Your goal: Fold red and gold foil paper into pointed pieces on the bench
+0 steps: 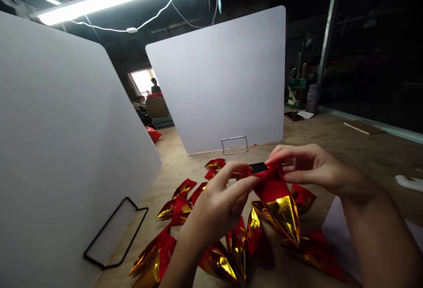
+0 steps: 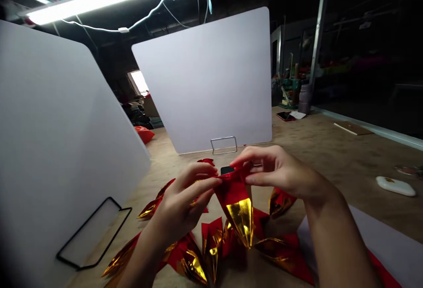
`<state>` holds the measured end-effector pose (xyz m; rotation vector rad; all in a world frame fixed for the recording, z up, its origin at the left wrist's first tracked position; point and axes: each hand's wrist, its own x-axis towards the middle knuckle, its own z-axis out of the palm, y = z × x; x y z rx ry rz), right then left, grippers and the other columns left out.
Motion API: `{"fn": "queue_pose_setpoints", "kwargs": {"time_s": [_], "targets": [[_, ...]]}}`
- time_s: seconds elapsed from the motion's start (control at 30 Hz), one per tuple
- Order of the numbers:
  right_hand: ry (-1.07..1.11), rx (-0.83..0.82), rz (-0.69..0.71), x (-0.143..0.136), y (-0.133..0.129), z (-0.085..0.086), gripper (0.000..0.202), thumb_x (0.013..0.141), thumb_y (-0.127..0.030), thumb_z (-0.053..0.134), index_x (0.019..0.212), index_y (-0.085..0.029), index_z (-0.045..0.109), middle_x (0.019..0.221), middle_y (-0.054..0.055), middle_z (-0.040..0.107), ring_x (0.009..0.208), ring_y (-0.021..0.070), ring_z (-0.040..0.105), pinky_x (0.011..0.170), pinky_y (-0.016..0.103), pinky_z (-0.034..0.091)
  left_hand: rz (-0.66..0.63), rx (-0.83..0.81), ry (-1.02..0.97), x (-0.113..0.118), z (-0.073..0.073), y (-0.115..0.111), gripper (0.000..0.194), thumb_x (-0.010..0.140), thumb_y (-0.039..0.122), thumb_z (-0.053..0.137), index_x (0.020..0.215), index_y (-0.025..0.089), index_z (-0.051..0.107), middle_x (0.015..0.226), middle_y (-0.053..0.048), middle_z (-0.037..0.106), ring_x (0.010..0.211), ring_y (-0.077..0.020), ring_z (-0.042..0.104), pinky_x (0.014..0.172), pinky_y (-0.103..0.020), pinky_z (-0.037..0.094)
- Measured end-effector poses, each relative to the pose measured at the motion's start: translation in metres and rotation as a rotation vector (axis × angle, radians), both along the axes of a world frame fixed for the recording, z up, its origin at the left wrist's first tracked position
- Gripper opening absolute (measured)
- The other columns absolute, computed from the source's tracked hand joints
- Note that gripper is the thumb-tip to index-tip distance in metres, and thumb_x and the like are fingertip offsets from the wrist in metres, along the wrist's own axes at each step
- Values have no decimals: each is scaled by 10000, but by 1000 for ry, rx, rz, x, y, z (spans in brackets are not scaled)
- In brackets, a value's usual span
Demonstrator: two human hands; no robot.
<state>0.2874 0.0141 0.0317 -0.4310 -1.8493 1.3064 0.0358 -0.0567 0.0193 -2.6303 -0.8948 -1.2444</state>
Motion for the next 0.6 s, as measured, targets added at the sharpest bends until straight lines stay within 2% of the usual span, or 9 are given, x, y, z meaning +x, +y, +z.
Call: {"fn": "queue_pose_setpoints", "kwargs": {"time_s": [0.1,0.27,0.37,0.47,0.6], "targets": [[-18,42,-66,0,-1,3,152,800,-288,813,937,-226,833,995,78,715,814,186,697,683,272,607,21,-18,30,1,1,0,349,977,35,533,1268,206,620,1235,-122,582,1068,-169,674,850,-292,633],[-15,26,-30,-1,-2,5,123,822,-233,787,941,-204,799,993,48,713,875,171,694,787,284,600,165,21,97,1,1,2,347,996,104,546,1314,236,586,1222,-125,618,930,-172,697,704,-292,630],[-10,24,-4,-2,-4,6,128,831,-193,772,958,-204,785,980,34,734,885,161,704,810,276,591,162,29,82,4,3,2,321,995,132,563,1300,228,592,1223,-131,645,1019,-208,701,778,-335,642],[13,31,4,-2,-4,7,139,815,-193,781,954,-193,779,964,37,748,880,171,714,801,289,600,105,-107,14,6,4,3,291,1003,175,564,1280,253,613,1310,-118,651,1131,-220,696,900,-357,643],[22,15,19,-1,-2,9,160,797,-139,763,950,-187,767,942,30,751,877,165,710,771,278,601,33,-378,-114,4,1,10,284,1019,277,550,1279,332,649,1330,-66,677,1067,-202,734,864,-319,667]]}}
